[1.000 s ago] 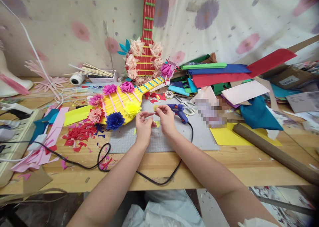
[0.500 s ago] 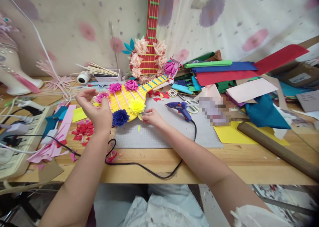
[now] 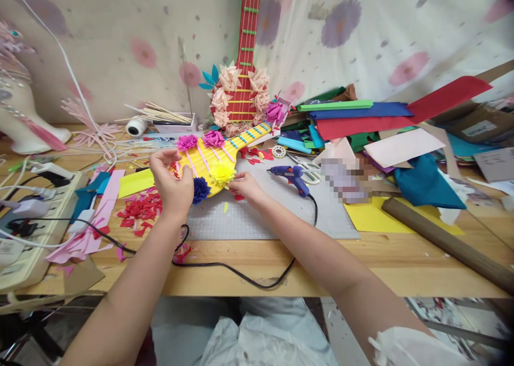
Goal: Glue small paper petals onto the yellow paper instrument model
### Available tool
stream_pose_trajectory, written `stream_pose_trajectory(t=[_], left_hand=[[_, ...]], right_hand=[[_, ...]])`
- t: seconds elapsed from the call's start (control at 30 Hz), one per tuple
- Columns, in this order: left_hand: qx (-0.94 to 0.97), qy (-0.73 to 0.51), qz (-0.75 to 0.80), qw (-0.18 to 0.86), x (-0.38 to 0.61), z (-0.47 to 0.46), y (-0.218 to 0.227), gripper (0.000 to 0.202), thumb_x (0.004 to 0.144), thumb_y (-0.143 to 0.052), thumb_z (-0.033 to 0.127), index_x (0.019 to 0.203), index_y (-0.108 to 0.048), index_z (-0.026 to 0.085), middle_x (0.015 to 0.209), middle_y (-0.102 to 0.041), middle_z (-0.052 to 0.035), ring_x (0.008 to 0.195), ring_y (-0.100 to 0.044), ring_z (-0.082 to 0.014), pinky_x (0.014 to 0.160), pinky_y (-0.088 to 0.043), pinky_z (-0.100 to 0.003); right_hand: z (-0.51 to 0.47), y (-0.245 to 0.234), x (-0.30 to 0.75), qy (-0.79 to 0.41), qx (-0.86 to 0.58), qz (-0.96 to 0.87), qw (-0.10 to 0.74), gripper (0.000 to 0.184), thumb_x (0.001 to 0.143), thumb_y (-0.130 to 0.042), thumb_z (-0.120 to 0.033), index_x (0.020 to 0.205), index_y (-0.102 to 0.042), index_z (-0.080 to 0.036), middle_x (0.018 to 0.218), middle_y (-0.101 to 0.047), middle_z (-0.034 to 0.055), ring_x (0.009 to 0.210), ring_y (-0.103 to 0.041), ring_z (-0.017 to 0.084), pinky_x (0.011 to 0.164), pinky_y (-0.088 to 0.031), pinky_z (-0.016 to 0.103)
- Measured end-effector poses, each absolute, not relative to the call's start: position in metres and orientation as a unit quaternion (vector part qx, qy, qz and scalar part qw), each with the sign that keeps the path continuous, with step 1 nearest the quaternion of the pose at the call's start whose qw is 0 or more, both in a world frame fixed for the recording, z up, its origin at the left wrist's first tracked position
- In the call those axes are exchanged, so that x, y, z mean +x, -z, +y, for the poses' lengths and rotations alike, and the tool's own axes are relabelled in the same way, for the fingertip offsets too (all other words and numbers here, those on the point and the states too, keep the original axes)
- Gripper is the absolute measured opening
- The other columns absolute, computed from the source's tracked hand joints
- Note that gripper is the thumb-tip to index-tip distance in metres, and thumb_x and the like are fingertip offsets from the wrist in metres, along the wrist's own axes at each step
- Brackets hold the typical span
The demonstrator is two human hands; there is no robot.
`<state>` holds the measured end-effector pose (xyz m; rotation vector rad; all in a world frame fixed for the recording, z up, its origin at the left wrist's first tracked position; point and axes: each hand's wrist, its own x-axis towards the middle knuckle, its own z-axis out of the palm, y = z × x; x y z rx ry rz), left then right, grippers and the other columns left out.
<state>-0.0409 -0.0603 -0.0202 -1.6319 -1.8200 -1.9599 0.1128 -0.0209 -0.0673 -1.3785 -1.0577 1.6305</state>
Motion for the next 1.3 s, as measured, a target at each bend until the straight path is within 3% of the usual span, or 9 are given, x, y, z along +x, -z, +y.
stream_pose_trajectory(t=[0.33, 0.6, 0.7, 0.8, 0.9, 1.17, 1.3], left_hand=[[-0.547, 0.596, -0.588, 0.007, -0.041, -0.060, 0.024, 0.037, 0.065, -0.051, 0.009, 0.099, -0.041, 0.020, 0.103, -0.051, -0.0057, 0.090, -0.056, -0.0155, 0.087, -0.045, -0.034], [-0.577, 0.583, -0.571, 0.000, -0.041, -0.061, 0.029, 0.041, 0.065, -0.051, 0.010, 0.103, -0.041, 0.021, 0.106, -0.049, -0.0060, 0.089, -0.055, -0.0153, 0.089, -0.043, -0.035], [-0.638, 0.514, -0.573, 0.010, -0.038, -0.064, 0.029, 0.050, 0.063, -0.057, 0.012, 0.109, -0.041, 0.021, 0.112, -0.048, -0.0082, 0.100, -0.052, -0.0201, 0.093, -0.040, -0.039], [-0.711, 0.395, -0.580, 0.037, -0.030, -0.065, 0.032, 0.064, 0.059, -0.065, 0.018, 0.118, -0.039, 0.020, 0.123, -0.044, -0.0129, 0.118, -0.041, -0.0289, 0.102, -0.030, -0.047], [-0.739, 0.323, -0.589, 0.056, -0.021, -0.062, 0.037, 0.071, 0.061, -0.066, 0.021, 0.125, -0.037, 0.020, 0.131, -0.039, -0.0154, 0.125, -0.034, -0.0327, 0.105, -0.021, -0.052], [-0.771, 0.276, -0.568, 0.080, -0.011, -0.053, 0.037, 0.069, 0.066, -0.057, 0.014, 0.130, -0.033, 0.018, 0.133, -0.039, -0.0159, 0.128, -0.032, -0.0306, 0.108, -0.016, -0.052], [-0.755, 0.315, -0.572, 0.058, -0.018, -0.054, 0.032, 0.068, 0.063, -0.057, 0.012, 0.127, -0.036, 0.017, 0.131, -0.042, -0.0148, 0.126, -0.034, -0.0303, 0.107, -0.021, -0.050]], right_hand=[[-0.026, 0.052, 0.118, -0.649, -0.516, -0.400, 0.390, 0.031, 0.066, -0.062, -0.008, 0.078, -0.037, -0.022, 0.048, -0.054, -0.0085, 0.047, -0.056, 0.011, 0.049, -0.044, 0.022], [-0.024, 0.053, 0.122, -0.721, -0.447, -0.357, 0.390, 0.026, 0.072, -0.057, -0.008, 0.080, -0.036, -0.021, 0.066, -0.067, 0.0018, 0.057, -0.063, 0.012, 0.054, -0.049, 0.022], [-0.025, 0.052, 0.124, -0.727, -0.446, -0.350, 0.386, 0.024, 0.073, -0.056, -0.007, 0.079, -0.037, -0.021, 0.066, -0.066, 0.0016, 0.056, -0.062, 0.011, 0.053, -0.048, 0.021], [-0.026, 0.051, 0.126, -0.726, -0.456, -0.345, 0.382, 0.024, 0.073, -0.054, -0.004, 0.080, -0.037, -0.020, 0.063, -0.065, 0.0011, 0.054, -0.062, 0.010, 0.052, -0.048, 0.020], [-0.026, 0.051, 0.128, -0.727, -0.457, -0.346, 0.379, 0.023, 0.074, -0.050, -0.002, 0.080, -0.037, -0.020, 0.062, -0.064, 0.0010, 0.052, -0.061, 0.010, 0.052, -0.048, 0.021], [-0.024, 0.047, 0.129, -0.726, -0.458, -0.340, 0.384, 0.029, 0.070, -0.056, -0.003, 0.082, -0.035, -0.020, 0.061, -0.064, 0.0005, 0.051, -0.060, 0.010, 0.052, -0.047, 0.021], [-0.022, 0.046, 0.132, -0.706, -0.464, -0.348, 0.407, 0.026, 0.070, -0.053, -0.004, 0.081, -0.036, -0.020, 0.063, -0.065, 0.0003, 0.050, -0.058, 0.008, 0.052, -0.045, 0.019]])
